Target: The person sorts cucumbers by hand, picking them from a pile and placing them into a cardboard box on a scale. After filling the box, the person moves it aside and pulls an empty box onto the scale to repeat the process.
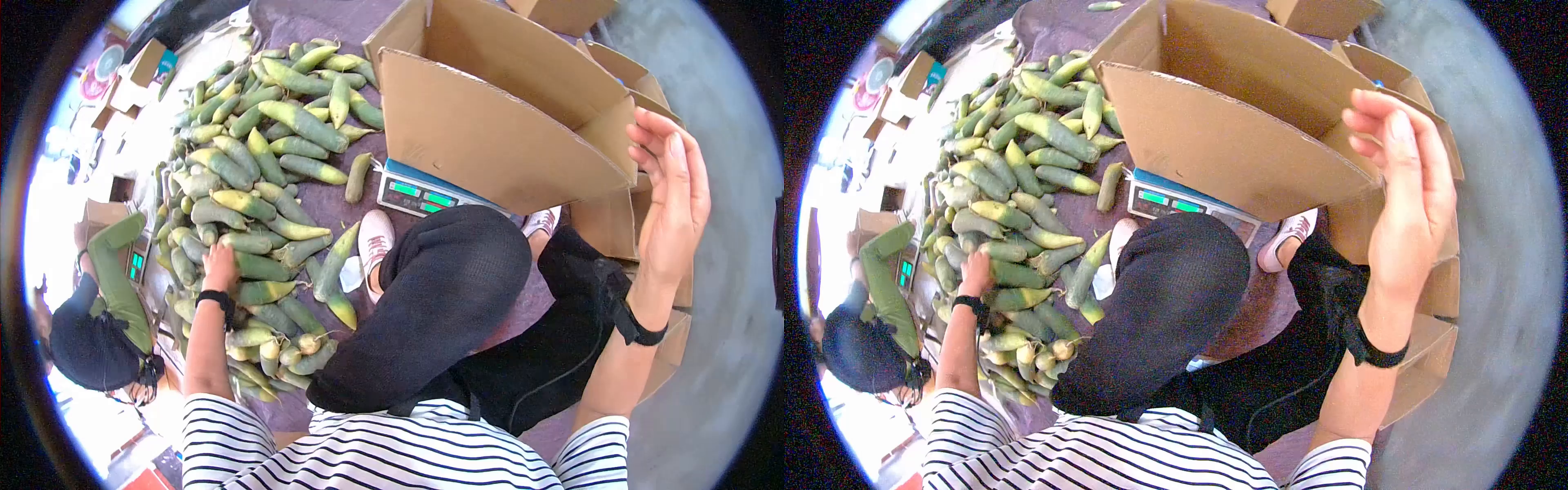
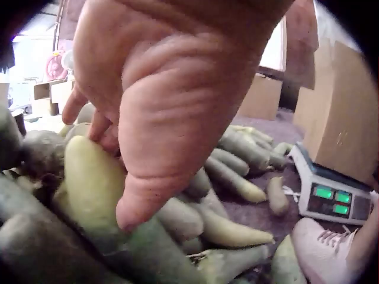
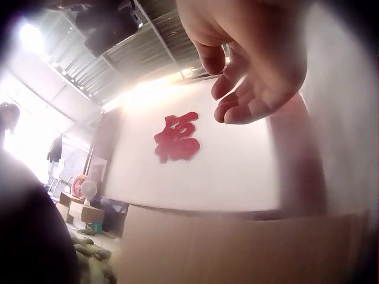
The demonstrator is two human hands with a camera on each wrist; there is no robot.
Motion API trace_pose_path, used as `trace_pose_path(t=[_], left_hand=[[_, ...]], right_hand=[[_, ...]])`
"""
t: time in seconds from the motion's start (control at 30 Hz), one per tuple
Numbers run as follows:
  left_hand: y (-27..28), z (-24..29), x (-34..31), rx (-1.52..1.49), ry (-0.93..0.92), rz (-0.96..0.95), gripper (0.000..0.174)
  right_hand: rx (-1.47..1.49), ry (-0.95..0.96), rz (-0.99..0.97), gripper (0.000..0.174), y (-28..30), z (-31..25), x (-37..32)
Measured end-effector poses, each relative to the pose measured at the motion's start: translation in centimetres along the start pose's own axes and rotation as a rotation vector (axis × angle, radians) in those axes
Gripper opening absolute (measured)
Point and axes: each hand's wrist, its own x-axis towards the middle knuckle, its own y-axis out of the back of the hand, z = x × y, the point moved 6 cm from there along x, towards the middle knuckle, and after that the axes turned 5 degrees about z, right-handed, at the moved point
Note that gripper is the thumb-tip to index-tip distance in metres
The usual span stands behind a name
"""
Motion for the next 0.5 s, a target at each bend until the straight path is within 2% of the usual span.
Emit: trace_pose_path(t=[0.07,0.1,0.13,0.23,0.3,0.37,0.4,0.47,0.5], left_hand=[[-0.6,0.3,-0.1,0.018,-0.060,0.004,0.044],[1.6,-2.0,-2.2,0.080,-0.038,-0.017,0.043],[2.7,-1.2,-2.4,0.032,-0.027,-0.007,0.043],[0.7,-0.1,-0.2,0.072,-0.047,-0.065,0.072],[0.9,1.0,-0.4,0.153,-0.064,-0.048,0.069],[1.7,2.8,-1.6,0.189,-0.084,0.012,0.062],[3.8,4.4,-3.3,0.176,-0.110,0.061,0.059],[5.1,6.5,-5.2,0.203,-0.149,0.042,0.063],[4.8,6.6,-5.7,0.144,-0.161,0.067,0.063]], right_hand=[[0.006,-0.019,-0.021,0.030,-1.0,0.0,0.1],[0.067,-0.059,-0.003,0.029,-0.5,0.4,-0.4],[0.065,-0.034,-0.006,0.028,-0.7,0.2,-0.1],[0.057,0.017,-0.011,0.027,-0.9,-0.8,0.5],[0.081,0.043,0.003,0.024,-1.1,-0.8,0.7],[-0.120,0.127,0.024,0.022,-1.2,-0.4,1.2],[-0.253,0.211,0.035,0.020,-1.3,-0.8,1.2],[-0.499,0.359,0.067,0.017,-2.1,-0.5,1.0],[-0.615,0.343,-0.002,0.019,-2.7,0.1,0.8]])
